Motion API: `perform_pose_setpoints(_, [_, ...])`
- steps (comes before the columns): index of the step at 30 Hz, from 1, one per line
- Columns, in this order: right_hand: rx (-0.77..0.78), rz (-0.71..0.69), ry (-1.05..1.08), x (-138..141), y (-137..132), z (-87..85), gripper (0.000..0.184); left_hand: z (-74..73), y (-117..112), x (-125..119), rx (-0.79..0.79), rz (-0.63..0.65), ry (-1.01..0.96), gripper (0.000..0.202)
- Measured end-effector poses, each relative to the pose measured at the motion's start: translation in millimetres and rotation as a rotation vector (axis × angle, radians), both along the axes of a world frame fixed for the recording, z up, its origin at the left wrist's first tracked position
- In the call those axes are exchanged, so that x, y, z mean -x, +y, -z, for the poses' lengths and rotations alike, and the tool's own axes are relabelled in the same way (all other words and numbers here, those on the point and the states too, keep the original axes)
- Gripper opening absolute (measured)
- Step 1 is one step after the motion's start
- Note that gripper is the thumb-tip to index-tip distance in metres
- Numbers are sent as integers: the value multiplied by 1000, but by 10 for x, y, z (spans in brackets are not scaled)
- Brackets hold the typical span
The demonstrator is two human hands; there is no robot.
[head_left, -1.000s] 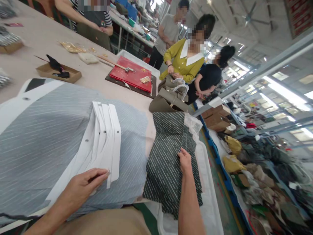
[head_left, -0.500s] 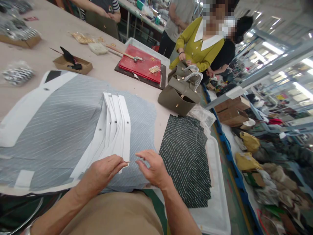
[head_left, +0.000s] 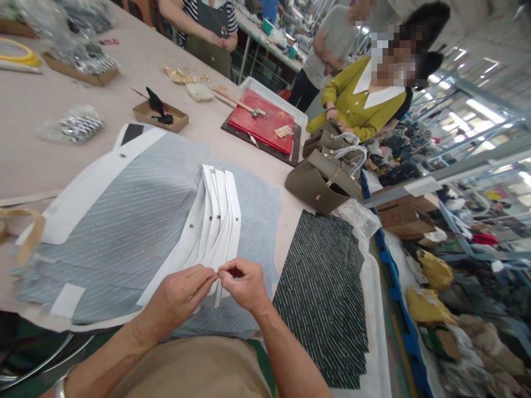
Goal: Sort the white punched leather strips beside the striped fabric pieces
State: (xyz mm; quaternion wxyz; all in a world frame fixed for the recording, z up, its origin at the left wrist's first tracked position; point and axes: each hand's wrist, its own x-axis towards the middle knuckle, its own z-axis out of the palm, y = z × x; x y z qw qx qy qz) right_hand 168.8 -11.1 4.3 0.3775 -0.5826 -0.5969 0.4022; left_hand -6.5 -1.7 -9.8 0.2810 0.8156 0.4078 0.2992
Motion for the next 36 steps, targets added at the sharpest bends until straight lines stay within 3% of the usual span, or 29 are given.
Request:
perform_pose_setpoints(3, [55, 82, 60, 62, 206, 73, 10, 7, 65, 41, 3, -46, -30, 30])
perform_pose_setpoints(8, [255, 382, 317, -201, 732, 281, 15, 78, 15, -37, 136, 59, -106, 26])
perform_pose_setpoints(11, [296, 339, 432, -352, 1006, 410, 28, 256, -11, -102, 296, 25, -65, 27])
perform_pose_setpoints(16, [293, 281, 339, -350, 1229, 528, 30, 515, 5, -88, 379, 7, 2, 28])
perform_pose_setpoints(21, [318, 216, 178, -327, 1340, 552, 24, 514, 19, -64, 407, -11, -11, 27])
perform_pose_setpoints(24, [390, 209, 105, -397, 1418, 568, 38, 508, 21, -67, 417, -18, -33, 27])
perform_pose_setpoints(26, [465, 234, 47, -456, 1433, 592, 52, 514, 21, -69, 422, -26, -35, 26])
perform_pose_setpoints(29, [457, 312, -14, -493, 1324, 635, 51, 513, 23, -70, 435, -30, -26, 27])
perform_pose_setpoints(32, [238, 331, -78, -417, 1078, 637, 46, 489, 26, -75, 452, -36, -26, 27])
perform_pose_setpoints(36, [16, 189, -345, -199, 817, 529, 53, 443, 20, -93, 460, -56, -17, 27])
